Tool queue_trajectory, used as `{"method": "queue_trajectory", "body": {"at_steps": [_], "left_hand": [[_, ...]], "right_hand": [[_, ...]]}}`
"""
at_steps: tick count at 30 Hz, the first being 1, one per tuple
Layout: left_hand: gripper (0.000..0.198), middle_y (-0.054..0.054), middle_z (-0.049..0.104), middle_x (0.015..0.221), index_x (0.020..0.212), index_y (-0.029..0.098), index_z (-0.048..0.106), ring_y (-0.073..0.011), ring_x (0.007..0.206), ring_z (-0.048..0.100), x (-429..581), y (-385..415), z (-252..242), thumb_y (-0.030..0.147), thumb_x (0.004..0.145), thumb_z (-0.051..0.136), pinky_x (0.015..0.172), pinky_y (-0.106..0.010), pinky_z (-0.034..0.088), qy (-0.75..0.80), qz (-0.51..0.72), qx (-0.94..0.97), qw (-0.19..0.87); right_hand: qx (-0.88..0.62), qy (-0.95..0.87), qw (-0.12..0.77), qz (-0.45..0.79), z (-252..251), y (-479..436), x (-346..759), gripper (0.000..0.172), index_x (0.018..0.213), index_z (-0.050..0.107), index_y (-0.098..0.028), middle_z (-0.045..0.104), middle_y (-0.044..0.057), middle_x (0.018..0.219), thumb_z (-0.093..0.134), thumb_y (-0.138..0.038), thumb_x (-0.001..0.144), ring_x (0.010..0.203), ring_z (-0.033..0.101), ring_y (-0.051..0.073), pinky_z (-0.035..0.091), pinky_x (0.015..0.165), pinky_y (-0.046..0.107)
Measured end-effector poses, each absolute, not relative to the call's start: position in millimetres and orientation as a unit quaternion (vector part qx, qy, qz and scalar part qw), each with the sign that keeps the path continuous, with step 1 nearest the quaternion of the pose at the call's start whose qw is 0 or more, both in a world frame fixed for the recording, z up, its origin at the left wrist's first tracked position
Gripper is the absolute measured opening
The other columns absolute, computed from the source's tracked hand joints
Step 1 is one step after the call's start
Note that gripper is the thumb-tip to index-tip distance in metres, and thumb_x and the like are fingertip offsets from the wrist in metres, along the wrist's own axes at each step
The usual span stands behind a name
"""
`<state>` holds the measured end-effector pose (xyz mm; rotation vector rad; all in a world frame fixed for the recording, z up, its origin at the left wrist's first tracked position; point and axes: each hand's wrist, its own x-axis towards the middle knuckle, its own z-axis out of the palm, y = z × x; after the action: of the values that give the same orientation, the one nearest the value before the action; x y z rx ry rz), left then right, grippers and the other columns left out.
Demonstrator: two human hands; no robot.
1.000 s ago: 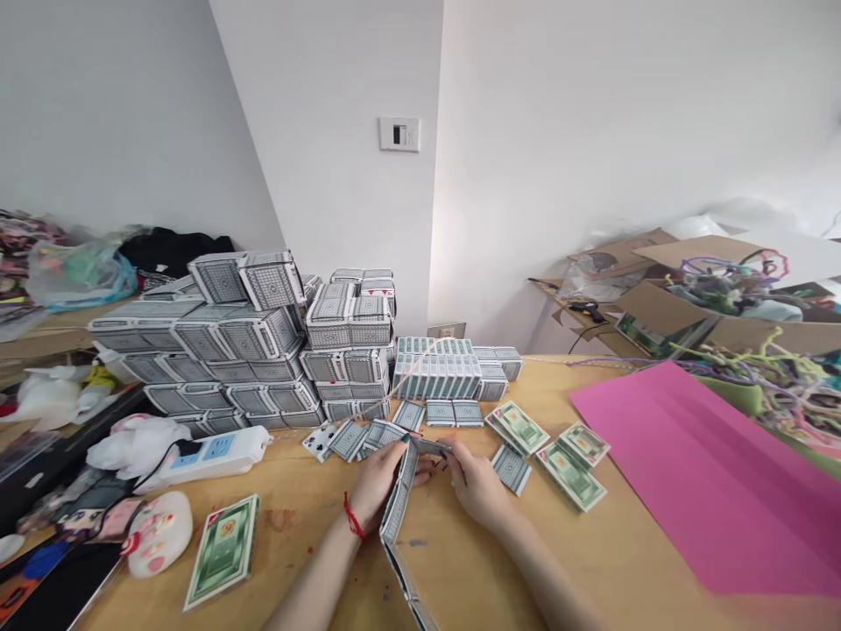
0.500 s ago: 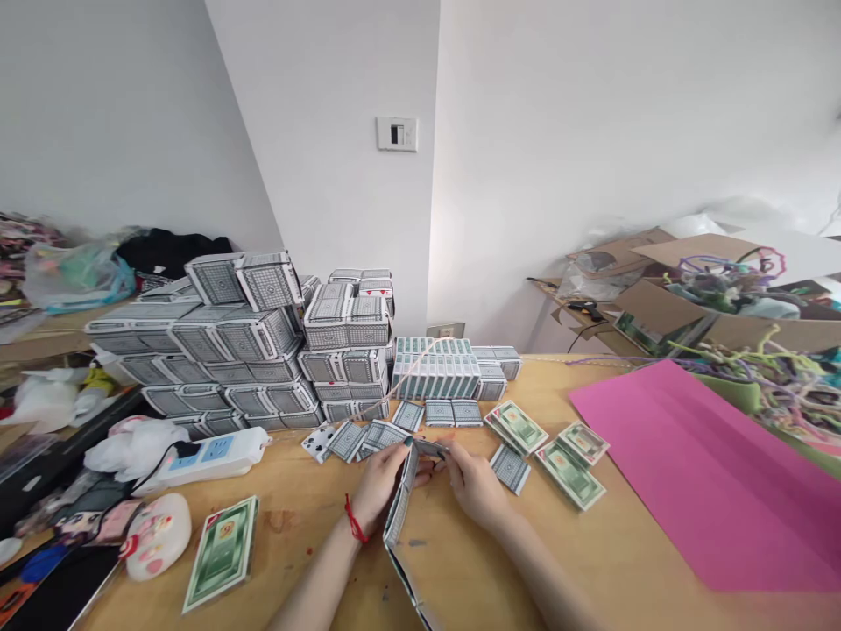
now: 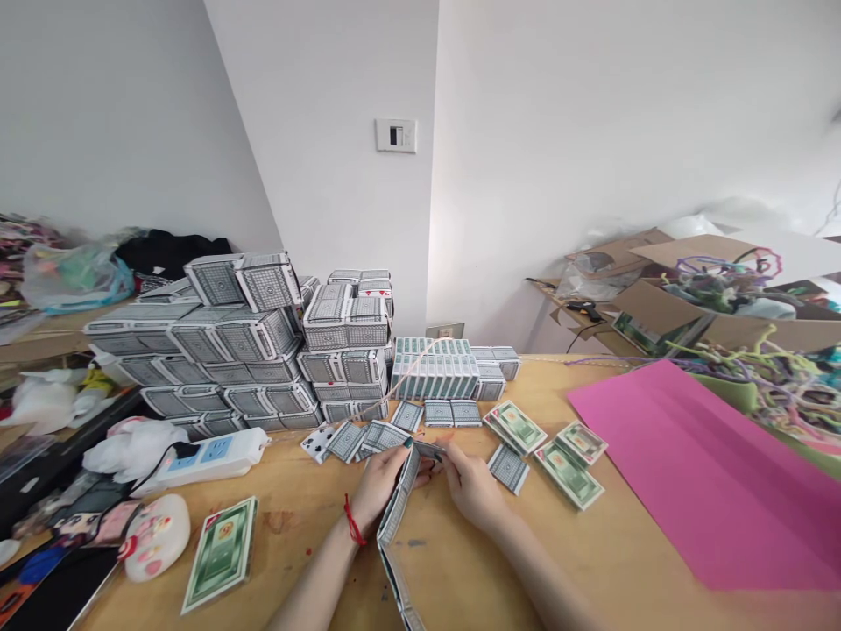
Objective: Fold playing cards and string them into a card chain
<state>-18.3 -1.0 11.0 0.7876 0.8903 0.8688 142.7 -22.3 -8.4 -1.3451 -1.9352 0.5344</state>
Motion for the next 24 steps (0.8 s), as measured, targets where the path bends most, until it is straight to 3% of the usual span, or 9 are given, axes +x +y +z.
{"method": "queue_trajectory", "body": {"at_steps": [12,16,24], "left_hand": [[0.032,-0.006,0.068,0.093,0.098,0.017,0.061,-0.0257,0.096,0.06,-18.4,-1.2,7.9,0.036,0.073,0.054,0.083,-0.042,0.047,0.387,0.391,0.39,0.739],[0.034,-0.005,0.069,0.09,0.099,0.017,0.06,-0.0242,0.091,0.062,-14.8,-3.6,6.4,0.036,0.072,0.055,0.079,-0.04,0.049,0.421,0.412,0.385,0.71],[0.032,-0.005,0.065,0.097,0.104,0.02,0.058,-0.0242,0.091,0.06,-29.7,2.3,31.5,0.035,0.077,0.052,0.073,-0.034,0.051,0.433,0.433,0.358,0.705]], "right_hand": [[-0.547,-0.738,0.348,0.187,-15.7,-21.3,140.3,0.023,0.09,0.055,-0.024,0.065,0.0,0.066,0.035,-0.016,0.083,0.061,0.061,0.015,0.041,0.057,0.021],[-0.567,-0.74,0.325,0.157,-16.7,-22.4,137.2,0.026,0.1,0.054,-0.022,0.062,0.001,0.061,0.035,-0.016,0.083,0.056,0.058,0.016,0.039,0.052,0.021],[-0.546,-0.726,0.36,0.213,0.0,-25.8,138.2,0.03,0.113,0.046,-0.021,0.065,0.004,0.083,0.039,-0.03,0.085,0.059,0.057,0.014,0.043,0.056,0.023]]}}
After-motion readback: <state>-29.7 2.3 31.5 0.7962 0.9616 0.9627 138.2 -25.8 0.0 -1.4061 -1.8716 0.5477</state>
